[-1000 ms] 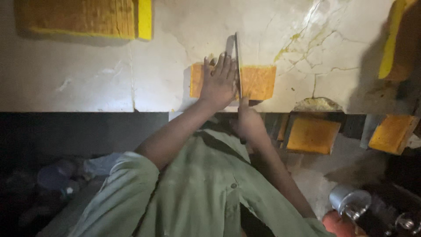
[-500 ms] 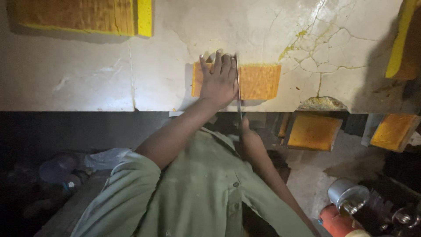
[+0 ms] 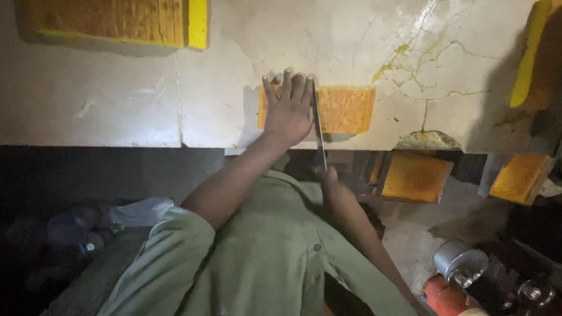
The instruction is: The person uses a long knife to slice rectangular blocks of yellow bee wax into thin strips on a white table. After cutting several blocks, they place the strips into a metal tray and then stack the tray with others.
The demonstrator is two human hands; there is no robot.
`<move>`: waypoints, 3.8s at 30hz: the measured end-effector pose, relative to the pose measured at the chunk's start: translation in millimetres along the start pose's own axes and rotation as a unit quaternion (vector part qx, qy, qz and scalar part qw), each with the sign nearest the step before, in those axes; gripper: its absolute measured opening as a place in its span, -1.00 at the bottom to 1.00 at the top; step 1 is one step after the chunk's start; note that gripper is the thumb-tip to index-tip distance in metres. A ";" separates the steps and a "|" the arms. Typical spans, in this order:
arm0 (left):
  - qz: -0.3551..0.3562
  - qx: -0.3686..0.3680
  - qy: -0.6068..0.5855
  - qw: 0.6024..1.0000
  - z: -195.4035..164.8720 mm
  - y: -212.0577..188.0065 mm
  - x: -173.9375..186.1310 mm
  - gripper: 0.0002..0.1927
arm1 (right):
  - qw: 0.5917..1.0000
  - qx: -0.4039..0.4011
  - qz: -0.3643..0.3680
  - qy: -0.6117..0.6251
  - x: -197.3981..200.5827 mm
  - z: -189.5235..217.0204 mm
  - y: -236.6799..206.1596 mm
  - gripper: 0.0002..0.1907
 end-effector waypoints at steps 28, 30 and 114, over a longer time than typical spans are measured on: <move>0.041 0.007 -0.004 0.999 14.2 -6.7 -1.3 -0.26 | 0.926 -0.347 0.148 0.003 -65.2 -72.1 37.9 -0.06; 0.017 0.006 -0.016 1.000 15.8 -8.2 2.3 -0.31 | 0.960 -0.263 0.095 -0.025 -48.1 -66.2 68.5 -0.11; -0.032 -0.055 -0.182 0.981 67.2 -24.5 13.3 -0.29 | 0.980 -0.191 0.038 -0.050 -36.4 0.8 137.7 -0.23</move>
Point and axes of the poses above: each hand's wrist, its own y-axis towards the middle knuckle, its own x-axis out of the back of the hand, z = x × y, the point moved 7 cm from there along y, towards the middle knuckle, and after that the axes turned 3 degrees about -x, right-handed, at the moved point
